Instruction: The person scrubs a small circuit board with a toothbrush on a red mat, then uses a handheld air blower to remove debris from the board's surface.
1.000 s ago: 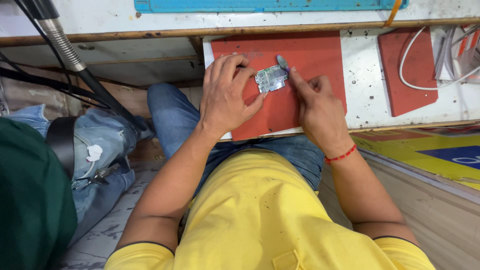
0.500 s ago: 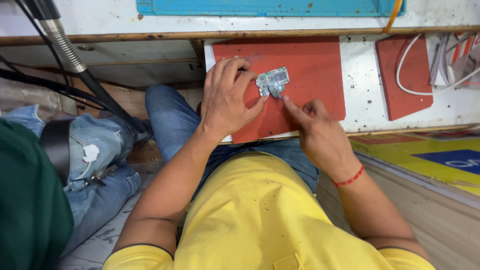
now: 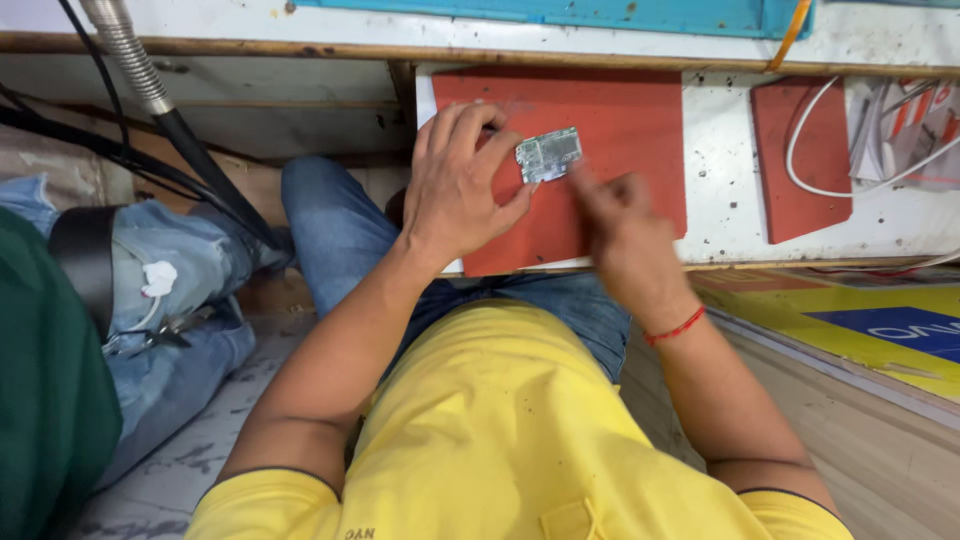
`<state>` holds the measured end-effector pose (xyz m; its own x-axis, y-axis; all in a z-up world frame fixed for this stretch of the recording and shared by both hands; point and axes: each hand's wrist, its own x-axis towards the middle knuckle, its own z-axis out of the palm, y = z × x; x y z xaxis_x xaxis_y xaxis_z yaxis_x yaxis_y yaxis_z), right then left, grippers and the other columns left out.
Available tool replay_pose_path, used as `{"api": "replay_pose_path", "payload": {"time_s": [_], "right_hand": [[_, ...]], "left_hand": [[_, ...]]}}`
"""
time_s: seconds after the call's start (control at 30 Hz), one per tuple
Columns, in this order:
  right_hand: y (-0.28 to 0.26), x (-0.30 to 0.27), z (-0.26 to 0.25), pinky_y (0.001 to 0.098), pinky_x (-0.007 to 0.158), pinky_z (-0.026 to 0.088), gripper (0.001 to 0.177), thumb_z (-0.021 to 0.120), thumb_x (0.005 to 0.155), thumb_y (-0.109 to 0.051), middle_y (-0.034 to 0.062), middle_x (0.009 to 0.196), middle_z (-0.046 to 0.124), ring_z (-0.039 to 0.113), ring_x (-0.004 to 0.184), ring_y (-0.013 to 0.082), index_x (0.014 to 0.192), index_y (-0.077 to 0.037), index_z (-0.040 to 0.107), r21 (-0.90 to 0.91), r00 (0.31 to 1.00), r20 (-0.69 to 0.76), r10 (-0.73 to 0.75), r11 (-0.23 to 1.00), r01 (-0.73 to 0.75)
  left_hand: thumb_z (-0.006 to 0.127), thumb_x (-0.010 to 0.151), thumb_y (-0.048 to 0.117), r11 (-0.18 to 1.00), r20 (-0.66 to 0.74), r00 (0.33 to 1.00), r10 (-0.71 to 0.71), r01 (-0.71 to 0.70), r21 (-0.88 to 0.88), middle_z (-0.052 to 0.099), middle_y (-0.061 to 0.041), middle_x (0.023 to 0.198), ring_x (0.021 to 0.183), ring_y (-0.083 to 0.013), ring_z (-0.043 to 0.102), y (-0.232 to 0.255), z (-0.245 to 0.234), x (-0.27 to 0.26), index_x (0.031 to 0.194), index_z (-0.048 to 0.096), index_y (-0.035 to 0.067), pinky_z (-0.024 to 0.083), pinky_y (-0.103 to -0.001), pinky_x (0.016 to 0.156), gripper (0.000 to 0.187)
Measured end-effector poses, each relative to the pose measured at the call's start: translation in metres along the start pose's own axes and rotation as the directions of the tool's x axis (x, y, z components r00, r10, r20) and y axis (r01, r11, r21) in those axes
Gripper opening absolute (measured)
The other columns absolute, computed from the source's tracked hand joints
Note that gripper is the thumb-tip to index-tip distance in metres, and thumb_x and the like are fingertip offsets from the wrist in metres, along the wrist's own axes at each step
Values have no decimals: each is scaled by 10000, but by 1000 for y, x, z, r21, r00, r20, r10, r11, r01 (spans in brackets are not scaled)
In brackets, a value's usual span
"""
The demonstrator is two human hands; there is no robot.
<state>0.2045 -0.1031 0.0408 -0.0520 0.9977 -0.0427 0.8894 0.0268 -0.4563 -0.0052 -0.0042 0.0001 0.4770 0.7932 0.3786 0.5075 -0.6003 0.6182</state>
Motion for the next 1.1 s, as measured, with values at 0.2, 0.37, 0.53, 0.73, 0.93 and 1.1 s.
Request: {"api": "replay_pose_path", "payload": {"time_s": [0.2, 0.37, 0.53, 0.73, 0.93, 1.1], "right_hand": [[-6, 18, -1, 511, 642, 526, 465, 588, 1017, -44, 164, 1037, 634, 656, 809, 392, 1461, -183, 584, -11, 983, -116, 144, 989, -147], [-1, 9, 4, 507, 713, 553, 593, 590, 901, 26, 181, 1053, 616, 662, 849, 399, 1451, -197, 594, 60, 998, -56, 2, 998, 1], [0, 11, 5, 524, 690, 537, 645, 583, 861, 41, 193, 1061, 618, 650, 823, 426, 1459, -200, 596, 36, 999, 1, 36, 999, -36], [-6, 15, 1, 491, 667, 541, 490, 596, 979, -4, 191, 1052, 628, 656, 835, 390, 1442, -165, 602, 57, 997, -66, 50, 997, -46], [1, 19, 4, 482, 686, 545, 535, 577, 957, 25, 179, 1071, 629, 657, 835, 382, 1452, -174, 607, 51, 996, -78, 32, 998, -28], [4, 17, 1, 490, 651, 539, 621, 564, 873, 62, 173, 1067, 620, 651, 778, 389, 1431, -205, 623, 31, 999, -11, 46, 998, -45]], "left_hand": [[863, 770, 282, 999, 12, 1000, 25, -25, 26, 559, -118, 1239, 1238, -334, 518, 2, -1, 8, 1158, 675, 70, 411, -507, 1066, 481], [867, 762, 285, 999, 12, 1000, 21, -21, 24, 560, -112, 1243, 1245, -332, 510, -1, 0, 2, 1173, 690, 72, 408, -504, 1066, 496], [879, 764, 296, 999, 14, 1000, 14, -15, 33, 555, -109, 1257, 1247, -328, 502, -2, 1, 3, 1160, 688, 77, 401, -499, 1077, 491], [879, 756, 288, 999, 25, 1000, 8, -9, 39, 556, -109, 1254, 1262, -335, 496, 1, 3, 3, 1154, 688, 72, 396, -498, 1076, 491], [876, 768, 287, 1000, 40, 999, -11, 10, 18, 562, -106, 1265, 1271, -329, 505, 0, 3, 4, 1153, 675, 65, 399, -490, 1077, 488], [880, 755, 293, 1000, 12, 1000, -13, 12, 23, 560, -125, 1271, 1270, -354, 501, 1, 1, 11, 1177, 662, 50, 388, -501, 1077, 534]]}}
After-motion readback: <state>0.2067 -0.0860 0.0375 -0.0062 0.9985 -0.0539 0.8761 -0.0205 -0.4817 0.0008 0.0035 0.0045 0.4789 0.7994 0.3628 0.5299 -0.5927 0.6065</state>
